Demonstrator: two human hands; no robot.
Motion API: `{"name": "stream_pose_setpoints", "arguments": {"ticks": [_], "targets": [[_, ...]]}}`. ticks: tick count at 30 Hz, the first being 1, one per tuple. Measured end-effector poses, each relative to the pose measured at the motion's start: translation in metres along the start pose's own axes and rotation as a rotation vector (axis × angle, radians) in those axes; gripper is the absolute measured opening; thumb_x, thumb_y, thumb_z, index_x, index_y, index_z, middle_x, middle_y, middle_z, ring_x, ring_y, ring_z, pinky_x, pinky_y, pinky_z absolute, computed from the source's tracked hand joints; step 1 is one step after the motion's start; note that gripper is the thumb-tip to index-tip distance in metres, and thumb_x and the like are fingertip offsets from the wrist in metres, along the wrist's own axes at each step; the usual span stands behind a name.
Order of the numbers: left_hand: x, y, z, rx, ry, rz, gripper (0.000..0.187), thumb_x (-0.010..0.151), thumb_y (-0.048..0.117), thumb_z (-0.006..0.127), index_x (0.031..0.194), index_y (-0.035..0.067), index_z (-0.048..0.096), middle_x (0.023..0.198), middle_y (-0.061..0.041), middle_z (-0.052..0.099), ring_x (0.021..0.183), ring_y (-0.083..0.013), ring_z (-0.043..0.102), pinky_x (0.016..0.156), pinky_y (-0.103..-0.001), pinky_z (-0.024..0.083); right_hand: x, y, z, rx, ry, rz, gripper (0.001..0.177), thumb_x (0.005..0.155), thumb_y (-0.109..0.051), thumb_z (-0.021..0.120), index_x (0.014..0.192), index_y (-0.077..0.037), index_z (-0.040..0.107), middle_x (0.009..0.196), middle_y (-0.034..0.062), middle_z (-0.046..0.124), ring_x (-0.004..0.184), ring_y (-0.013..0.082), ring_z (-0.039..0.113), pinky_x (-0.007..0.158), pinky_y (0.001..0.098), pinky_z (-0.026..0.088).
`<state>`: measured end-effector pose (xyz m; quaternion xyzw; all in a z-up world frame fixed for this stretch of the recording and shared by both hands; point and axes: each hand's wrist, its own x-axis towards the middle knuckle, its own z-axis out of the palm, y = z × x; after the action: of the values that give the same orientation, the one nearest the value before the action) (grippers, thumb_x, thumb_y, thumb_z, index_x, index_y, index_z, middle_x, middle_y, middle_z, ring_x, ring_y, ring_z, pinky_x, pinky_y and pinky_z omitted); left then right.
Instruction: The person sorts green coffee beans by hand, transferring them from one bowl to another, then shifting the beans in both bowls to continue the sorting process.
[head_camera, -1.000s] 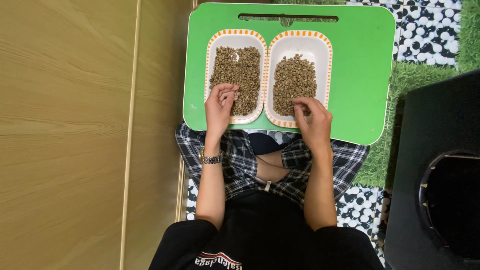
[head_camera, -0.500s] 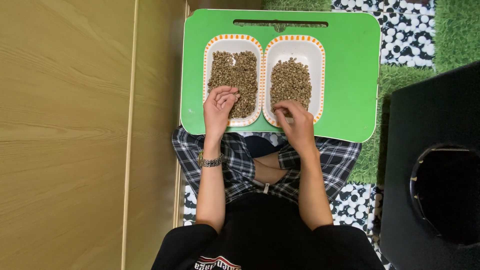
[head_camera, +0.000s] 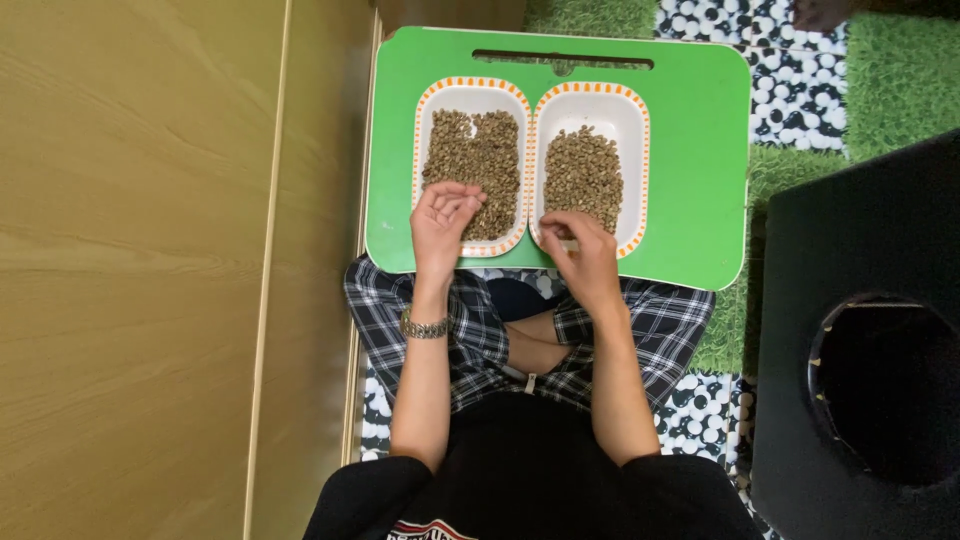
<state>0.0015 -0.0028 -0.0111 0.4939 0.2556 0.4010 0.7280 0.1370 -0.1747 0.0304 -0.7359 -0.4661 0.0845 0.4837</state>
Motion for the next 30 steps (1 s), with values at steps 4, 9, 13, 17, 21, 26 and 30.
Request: {"name": "stream_pose_setpoints", "arguments": {"ticks": [4,9,13,17,21,26,30], "targets": [[-0.012,-0.005,0.030,-0.018,-0.042,-0.022,0.023,0.093,-0.002,0.073,0.112,-0.001,0.061,0.105,-0.019,0.072,0.098,-0.0246,0.075,0.089,-0.031,0.063,-0.004,0.012,0.007,-0.002,0.020,-0.040,0.019,0.090,-0.002,0.080,0.107,-0.007,0.073,0.090,0.0108,0.073,0.083,0.0287,0.073,0.073,0.0392,0.061],[-0.027,-0.010,0.073,-0.007,-0.089,-0.097,0.018,0.090,-0.003,0.075,0.105,0.000,0.066,0.101,-0.016,0.075,0.097,-0.0217,0.075,0.086,-0.029,0.063,0.004,-0.014,-0.006,-0.025,0.129,-0.022,0.024,0.088,-0.004,0.084,0.109,-0.008,0.073,0.088,0.0075,0.073,0.081,0.0235,0.072,0.074,0.0345,0.061],[-0.032,-0.012,0.095,0.013,-0.122,-0.100,0.015,0.093,0.000,0.074,0.106,0.001,0.066,0.103,-0.014,0.076,0.098,-0.0172,0.074,0.085,-0.025,0.061,0.004,-0.006,-0.016,-0.073,0.202,-0.030,0.021,0.087,-0.004,0.084,0.104,-0.008,0.073,0.086,0.0049,0.073,0.077,0.0220,0.071,0.070,0.0332,0.060],[-0.031,-0.014,0.109,0.108,-0.152,-0.069,0.013,0.095,0.000,0.072,0.106,-0.001,0.066,0.103,-0.017,0.076,0.099,-0.0217,0.075,0.084,-0.029,0.062,0.004,-0.002,-0.023,-0.081,0.253,-0.024,0.019,0.086,-0.001,0.083,0.100,-0.009,0.074,0.083,0.0044,0.071,0.075,0.0219,0.069,0.068,0.0333,0.059],[-0.030,-0.016,0.115,0.208,-0.165,-0.040,0.012,0.097,0.000,0.069,0.108,-0.001,0.066,0.106,-0.019,0.076,0.102,-0.0258,0.074,0.083,-0.033,0.063,0.002,0.007,-0.025,-0.080,0.252,-0.013,0.017,0.086,0.001,0.081,0.099,-0.008,0.074,0.083,0.0048,0.070,0.074,0.0222,0.069,0.067,0.0339,0.059],[-0.031,-0.011,0.119,0.221,-0.146,-0.057,0.010,0.097,-0.002,0.068,0.105,0.000,0.065,0.104,-0.019,0.076,0.098,-0.0240,0.075,0.081,-0.032,0.063,0.001,0.014,-0.026,-0.053,0.243,0.005,0.014,0.089,0.001,0.079,0.099,-0.007,0.074,0.082,0.0056,0.070,0.075,0.0221,0.069,0.068,0.0331,0.059],[-0.029,-0.011,0.121,0.242,-0.147,-0.051,0.009,0.096,-0.002,0.068,0.104,0.001,0.064,0.105,-0.018,0.076,0.098,-0.0219,0.075,0.083,-0.032,0.062,0.001,0.025,-0.025,-0.034,0.244,0.011,0.013,0.089,0.001,0.078,0.099,-0.007,0.075,0.082,0.0058,0.069,0.074,0.0225,0.069,0.068,0.0332,0.059]]}}
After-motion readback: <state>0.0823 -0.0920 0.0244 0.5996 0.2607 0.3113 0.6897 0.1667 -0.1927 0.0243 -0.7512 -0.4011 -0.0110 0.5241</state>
